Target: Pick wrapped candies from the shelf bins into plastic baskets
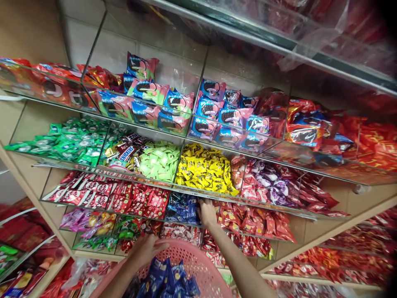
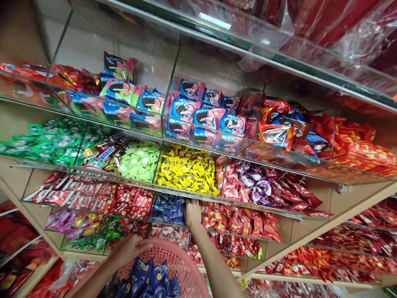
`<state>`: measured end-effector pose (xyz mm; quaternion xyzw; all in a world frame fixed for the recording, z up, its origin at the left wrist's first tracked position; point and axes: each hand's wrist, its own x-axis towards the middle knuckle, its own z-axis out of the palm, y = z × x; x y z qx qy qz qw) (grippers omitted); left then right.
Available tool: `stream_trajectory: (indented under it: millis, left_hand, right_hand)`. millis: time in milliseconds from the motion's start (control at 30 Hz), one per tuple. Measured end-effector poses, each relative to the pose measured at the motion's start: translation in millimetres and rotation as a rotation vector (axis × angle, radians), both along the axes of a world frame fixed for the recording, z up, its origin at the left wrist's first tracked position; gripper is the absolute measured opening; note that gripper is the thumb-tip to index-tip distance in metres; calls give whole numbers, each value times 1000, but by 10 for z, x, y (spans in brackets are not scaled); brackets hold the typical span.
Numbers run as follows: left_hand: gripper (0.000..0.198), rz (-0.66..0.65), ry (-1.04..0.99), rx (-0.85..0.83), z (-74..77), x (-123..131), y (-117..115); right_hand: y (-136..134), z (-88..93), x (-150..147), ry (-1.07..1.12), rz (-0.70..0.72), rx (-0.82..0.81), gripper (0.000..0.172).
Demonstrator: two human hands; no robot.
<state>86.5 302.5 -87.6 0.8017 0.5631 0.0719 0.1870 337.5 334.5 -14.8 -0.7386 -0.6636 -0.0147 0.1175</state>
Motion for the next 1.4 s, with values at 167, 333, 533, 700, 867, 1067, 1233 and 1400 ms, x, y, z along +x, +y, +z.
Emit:
stream_trajectory:
  millis: [167,333,533,700,867,1067,1233,1400]
  left_hand:
    - [62,42,-2,-32,-89,-45,10]
    - [59,55,-5,-65,-208,-154,28]
    - [55,57,27,-74,-270,-192,63]
    - [57,54,-20,-79,-266,-179,75]
    - [56,77,-43,-50,-184,-160,53]
    - [60,70,-19,-66,-65,-113,33]
    - [60,58,-21,-61,-54,-79,2]
    - [59,69,-24,-47,-81,-89,-10]
  right_hand:
    - [156,-41,-318,95,110,81,31]
    - [415,-95,-579,188,40,0,45]
    - [685,-122,-698,222,55,-173,65]
    - [596,-13,-627,285,73,-116,51]
    - [31,78,-456,412,49,280,36]
    - [-353,-14,-375,388,204,242,31]
    - [2,61,-458,307,216,144,38]
    - [424,66,-551,236,268,-102,51]
